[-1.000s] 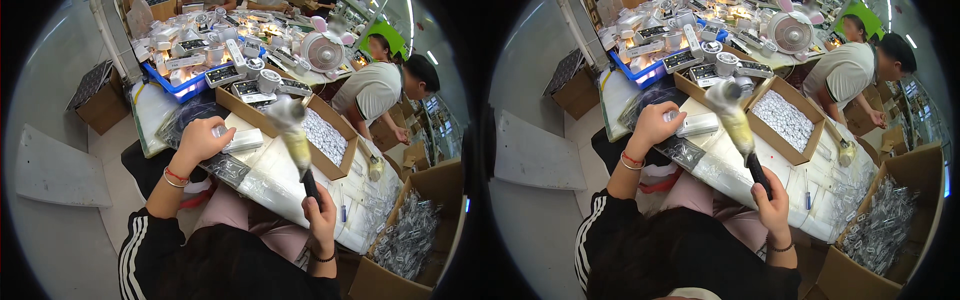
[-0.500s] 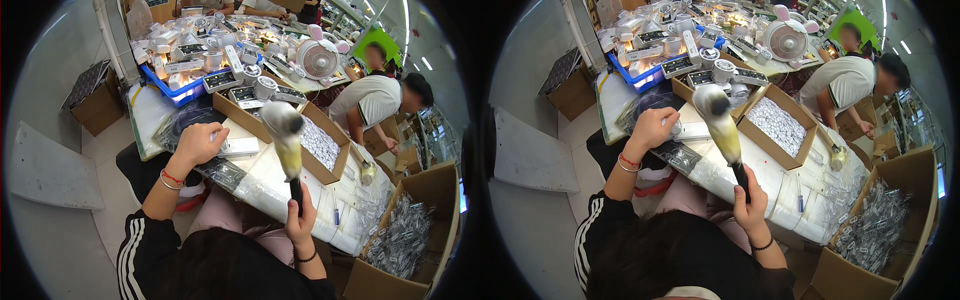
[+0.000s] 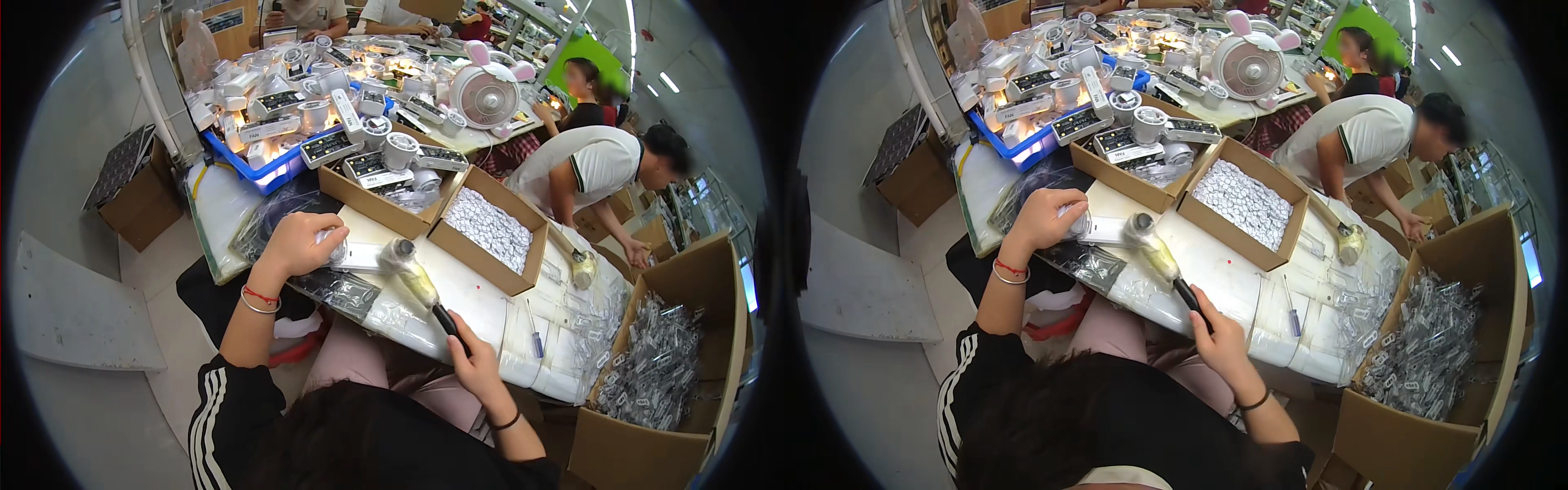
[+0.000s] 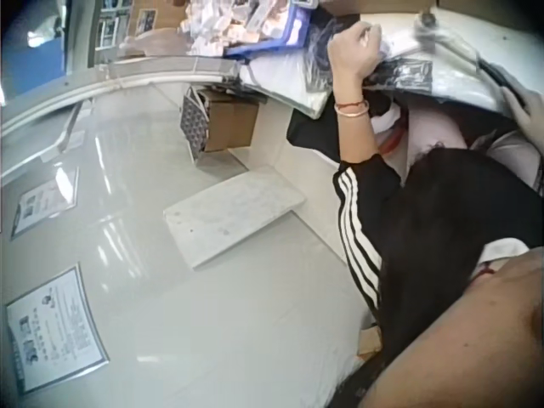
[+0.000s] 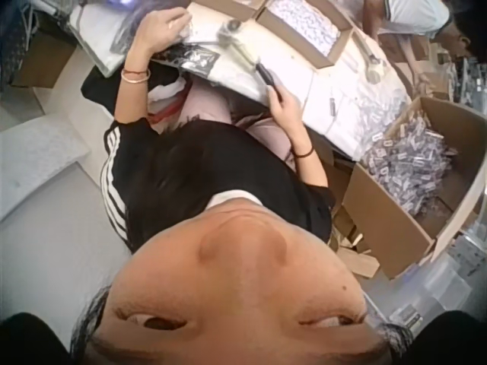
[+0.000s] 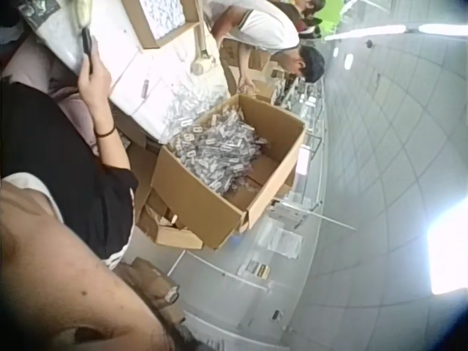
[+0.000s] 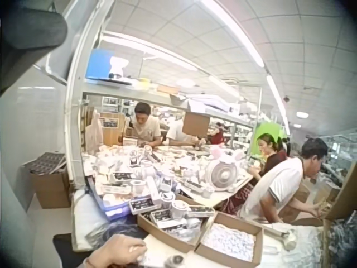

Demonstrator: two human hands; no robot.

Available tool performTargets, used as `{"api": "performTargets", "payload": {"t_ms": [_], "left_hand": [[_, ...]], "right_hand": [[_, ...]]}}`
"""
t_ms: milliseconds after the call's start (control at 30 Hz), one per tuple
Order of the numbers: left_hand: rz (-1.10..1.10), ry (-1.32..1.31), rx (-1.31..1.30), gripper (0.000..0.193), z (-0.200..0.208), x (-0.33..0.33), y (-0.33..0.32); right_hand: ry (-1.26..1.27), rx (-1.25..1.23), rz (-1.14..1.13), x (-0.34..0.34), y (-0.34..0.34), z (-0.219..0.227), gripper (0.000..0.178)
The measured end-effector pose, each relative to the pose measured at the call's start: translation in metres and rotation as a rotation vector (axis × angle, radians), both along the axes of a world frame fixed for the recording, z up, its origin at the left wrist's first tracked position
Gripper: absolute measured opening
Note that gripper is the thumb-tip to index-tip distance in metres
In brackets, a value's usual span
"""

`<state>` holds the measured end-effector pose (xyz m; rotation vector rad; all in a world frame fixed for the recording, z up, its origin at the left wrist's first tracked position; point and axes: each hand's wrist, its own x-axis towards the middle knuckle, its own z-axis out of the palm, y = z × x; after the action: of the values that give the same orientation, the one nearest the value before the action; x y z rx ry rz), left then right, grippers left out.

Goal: The person is assembling small electronic fans, placing them into plastic sleeves, and using a rubber mallet to tap components into place.

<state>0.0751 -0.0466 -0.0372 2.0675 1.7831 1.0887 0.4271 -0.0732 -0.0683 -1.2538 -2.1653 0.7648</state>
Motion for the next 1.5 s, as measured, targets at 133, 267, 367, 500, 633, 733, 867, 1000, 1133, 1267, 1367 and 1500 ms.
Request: {"api": "performTargets", "payload": {"t_ms": [133, 267, 367, 500, 633, 733, 867, 1000, 1133, 1267, 1367, 1500], "left_hand": [[-0.032, -0.008, -0.029, 0.026, 0.0, -0.007, 0.001], [-0.058, -0.013, -0.028, 0.028, 0.004, -0.004, 0.003], [-0.059, -0.056, 0.008, 0.029, -0.006, -0.005, 0.01], [-0.032, -0.052, -0.03, 0.029, -0.002, -0.007, 0.007], [-0.04, -0.073, -0.027, 0.029, 0.001, -0.006, 0.011], [-0.013, -0.062, -0.034, 0.029, -0.002, -0.01, 0.009], [-0.024, -0.043, -0.049, 0.028, 0.001, -0.008, 0.01], [-0.035, -0.063, -0.084, 0.029, -0.001, -0.007, 0.012], [0.009, -0.045, -0.124, 0.029, -0.001, -0.01, 0.009], [0.009, -0.042, -0.129, 0.029, 0.003, -0.008, 0.012], [-0.003, -0.033, -0.099, 0.029, 0.003, -0.009, 0.012], [0.004, -0.067, -0.045, 0.031, 0.004, -0.011, 0.006]], "right_hand": [[0.107, 0.171, 0.135, -0.002, 0.0, 0.044, 0.041], [0.307, 0.31, 0.144, -0.015, 0.005, 0.019, 0.041], [-0.025, -0.023, 0.05, -0.022, 0.014, -0.002, 0.044], [0.079, 0.101, 0.098, -0.015, 0.009, 0.023, 0.043], [0.032, 0.213, 0.02, 0.005, 0.008, -0.004, 0.043], [0.017, -0.009, 0.011, 0.005, 0.007, 0.025, 0.042], [0.259, 0.217, 0.01, -0.001, -0.003, 0.027, 0.043], [-0.009, 0.186, 0.127, -0.005, 0.002, 0.012, 0.047], [0.098, 0.053, 0.152, -0.006, 0.001, 0.039, 0.048], [0.118, 0.283, 0.148, -0.019, 0.014, 0.004, 0.052], [-0.086, 0.16, 0.084, -0.013, 0.014, 0.011, 0.045], [-0.144, 0.455, 0.029, 0.015, 0.02, 0.022, 0.041]]}}
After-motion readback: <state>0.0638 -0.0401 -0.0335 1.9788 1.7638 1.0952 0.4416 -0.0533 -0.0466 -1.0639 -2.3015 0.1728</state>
